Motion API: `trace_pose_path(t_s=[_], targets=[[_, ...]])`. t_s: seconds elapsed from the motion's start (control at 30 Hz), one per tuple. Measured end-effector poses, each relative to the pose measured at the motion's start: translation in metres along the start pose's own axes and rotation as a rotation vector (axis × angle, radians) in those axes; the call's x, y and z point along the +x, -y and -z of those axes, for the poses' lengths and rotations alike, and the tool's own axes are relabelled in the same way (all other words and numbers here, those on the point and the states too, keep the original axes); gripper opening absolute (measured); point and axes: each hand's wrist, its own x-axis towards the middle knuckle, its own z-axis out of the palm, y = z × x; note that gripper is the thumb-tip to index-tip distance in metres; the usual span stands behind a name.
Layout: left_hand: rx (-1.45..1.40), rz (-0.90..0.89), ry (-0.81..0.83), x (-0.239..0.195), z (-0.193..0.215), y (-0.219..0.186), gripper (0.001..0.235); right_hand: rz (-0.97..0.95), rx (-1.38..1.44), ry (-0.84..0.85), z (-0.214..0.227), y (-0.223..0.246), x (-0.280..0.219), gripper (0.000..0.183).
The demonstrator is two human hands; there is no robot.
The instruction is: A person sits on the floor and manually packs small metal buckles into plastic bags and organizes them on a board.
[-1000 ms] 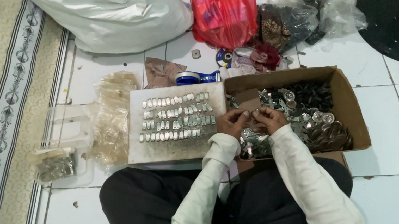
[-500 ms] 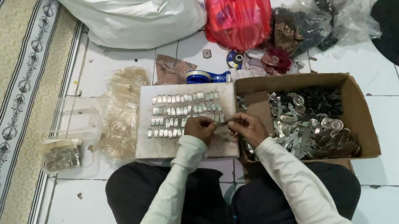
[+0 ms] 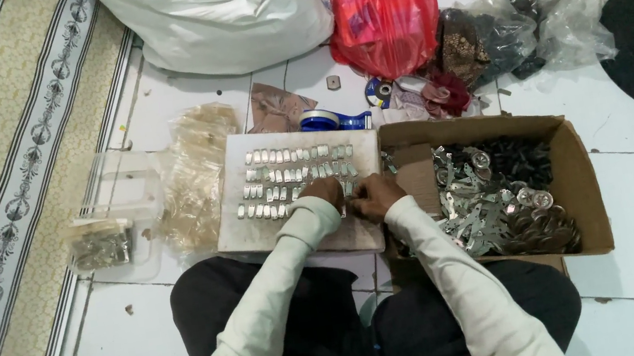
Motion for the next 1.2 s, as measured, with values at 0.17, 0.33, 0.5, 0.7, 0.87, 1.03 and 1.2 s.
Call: trace_pose_path(t_s=[0.17,0.33,0.5,0.7,0.87,1.03,1.2], targets=[[-0.020,0.010,0.004,0.013,-0.013,0.006,0.015,-0.015,0.036,0.012,-0.016,-0.033,0.024,0.022],[-0.049,-0.072,-0.021,0.001,-0.008,0.009,0.017,-0.038,-0.042,0.007,-0.019,-0.028,0.027,0.013],[-0.063,-0.157,-0.164,-0.040,0.020,-0.008,0.007,-0.220,-0.131,-0.012,-0.019,-0.018,0.025,0.017],[0.006,-0.118,-0.194,-0.071,0.026,-0.020,0.015,-0.193,0.079,-0.295,-0.004,-0.010,-0.021,0.019],[0.002,-0.141,-0.221,-0.079,0.010,-0.026,0.017,-0.085,0.042,-0.395,-0.019,-0.039,-0.025,0.015],[0.009,-0.203,-0.253,-0.088,-0.002,-0.020,0.021,-0.142,0.099,-0.397,-0.030,-0.036,-0.021,0.020],[-0.072,-0.241,-0.383,-0.099,-0.017,-0.015,0.022,-0.087,0.054,-0.465,-0.039,-0.028,-0.021,0.024]])
